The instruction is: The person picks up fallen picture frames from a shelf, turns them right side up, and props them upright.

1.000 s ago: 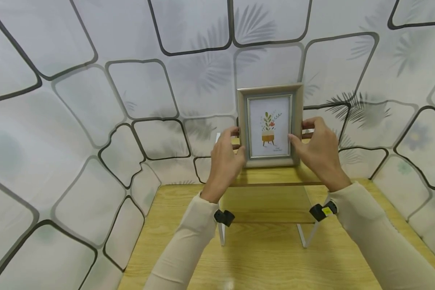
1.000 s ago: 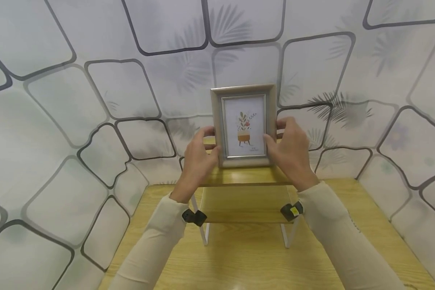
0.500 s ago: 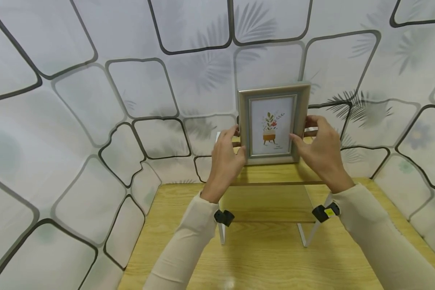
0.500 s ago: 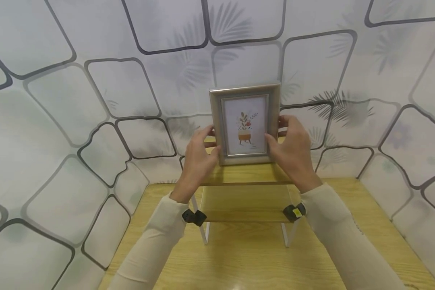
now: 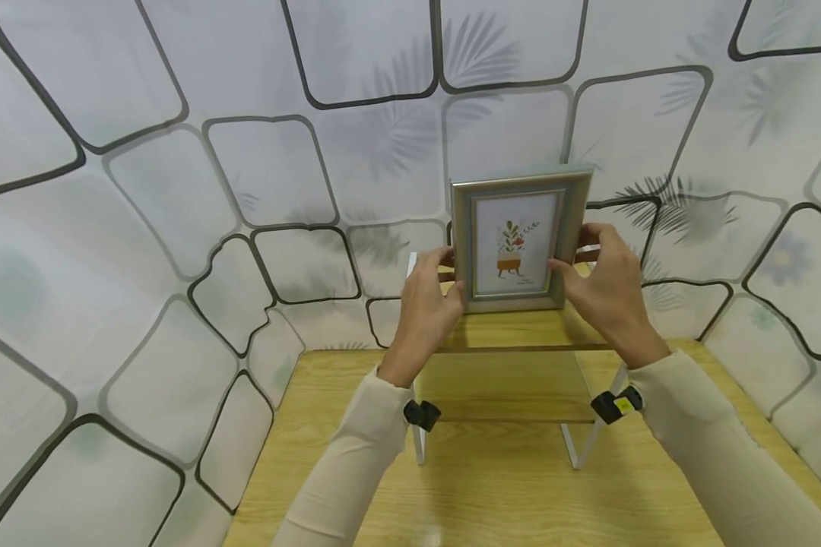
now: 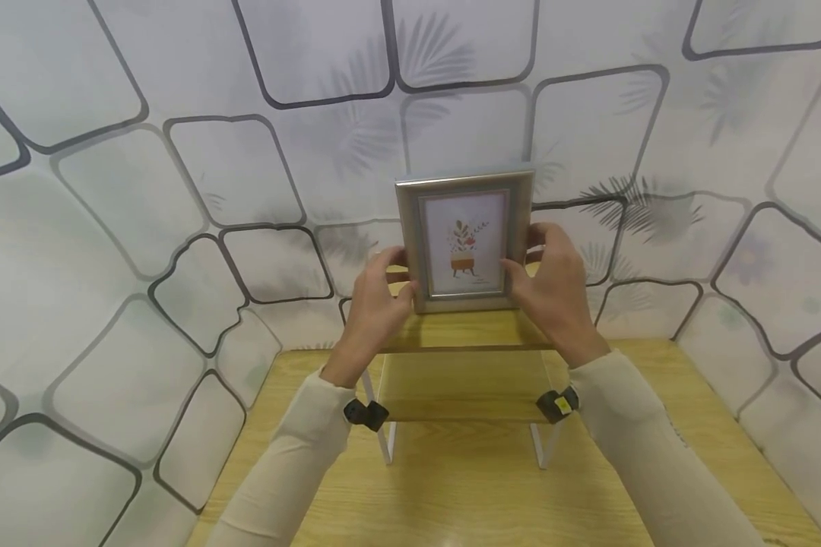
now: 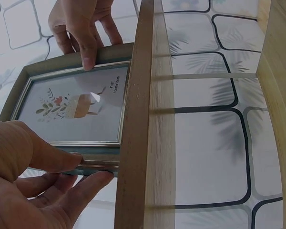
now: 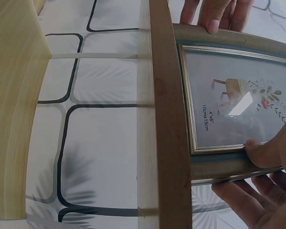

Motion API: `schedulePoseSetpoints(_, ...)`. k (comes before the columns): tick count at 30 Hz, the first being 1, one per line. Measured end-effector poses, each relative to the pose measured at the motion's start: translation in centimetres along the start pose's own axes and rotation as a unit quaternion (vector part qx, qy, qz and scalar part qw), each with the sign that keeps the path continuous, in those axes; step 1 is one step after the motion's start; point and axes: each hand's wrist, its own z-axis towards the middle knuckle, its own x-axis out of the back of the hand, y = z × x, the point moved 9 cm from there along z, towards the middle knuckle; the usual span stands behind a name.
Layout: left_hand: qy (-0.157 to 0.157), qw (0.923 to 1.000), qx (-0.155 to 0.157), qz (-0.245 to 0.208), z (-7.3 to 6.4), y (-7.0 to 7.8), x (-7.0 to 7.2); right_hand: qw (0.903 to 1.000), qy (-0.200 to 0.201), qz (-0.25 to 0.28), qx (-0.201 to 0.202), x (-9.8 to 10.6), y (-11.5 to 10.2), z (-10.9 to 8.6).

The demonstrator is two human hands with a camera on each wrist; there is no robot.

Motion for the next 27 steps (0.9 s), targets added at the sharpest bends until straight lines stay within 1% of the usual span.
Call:
schedulePoseSetpoints(6,-0.003,1.0000,-0.001,-0.003,0.0,-0.2,0.0,0.9999,-0.016,-0.004,-0.004,-0.1,0.0,-0.1)
schedulePoseSetpoints(9,-0.007,1.0000,0.000,-0.007,0.0,-0.3,0.0,0.9998,-0.018,-0.005,-0.003,0.5,-0.6,0.1)
schedulePoseSetpoints(11,-0.008,0.9999,0.000,-0.010,0.0,-0.3,0.0,0.9999,0.003,-0.001,0.013,1.3,-1.4,0.3)
schedulePoseSetpoints(13,-0.009,0.9999,0.001,-0.011,0.0,-0.3,-0.1,0.9980,0.040,0.000,0.050,2.4,-2.6,0.6)
schedulePoseSetpoints(14,-0.009,0.9999,0.002,-0.012,0.0,-0.4,-0.1,0.9955,0.065,0.004,0.068,2.9,-3.3,0.8)
schedulePoseSetpoints(16,-0.010,0.9998,0.005,-0.013,-0.1,-0.4,-0.1,0.9875,0.111,0.004,0.112,3.8,-4.9,0.9)
schedulePoseSetpoints(18,-0.011,0.9998,0.009,-0.013,-0.1,-0.4,-0.1,0.9803,0.135,0.006,0.144,4.1,-6.5,1.1)
schedulePoseSetpoints(19,-0.011,0.9998,0.011,-0.013,-0.1,-0.4,-0.1,0.9773,0.141,0.006,0.158,4.0,-7.3,1.3)
schedulePoseSetpoints(20,-0.012,0.9998,0.012,-0.012,-0.1,-0.4,-0.1,0.9751,0.142,0.005,0.170,3.8,-8.2,1.5)
schedulePoseSetpoints(22,-0.011,0.9998,0.012,-0.010,-0.1,-0.4,0.0,0.9733,0.126,-0.008,0.191,2.8,-9.7,1.9)
schedulePoseSetpoints(25,-0.009,0.9999,0.009,-0.009,0.0,-0.4,0.0,0.9746,0.081,-0.044,0.204,0.8,-11.3,2.7)
schedulePoseSetpoints(27,-0.008,0.9999,0.006,-0.009,0.0,-0.3,0.1,0.9763,0.048,-0.075,0.197,-0.5,-11.9,3.1)
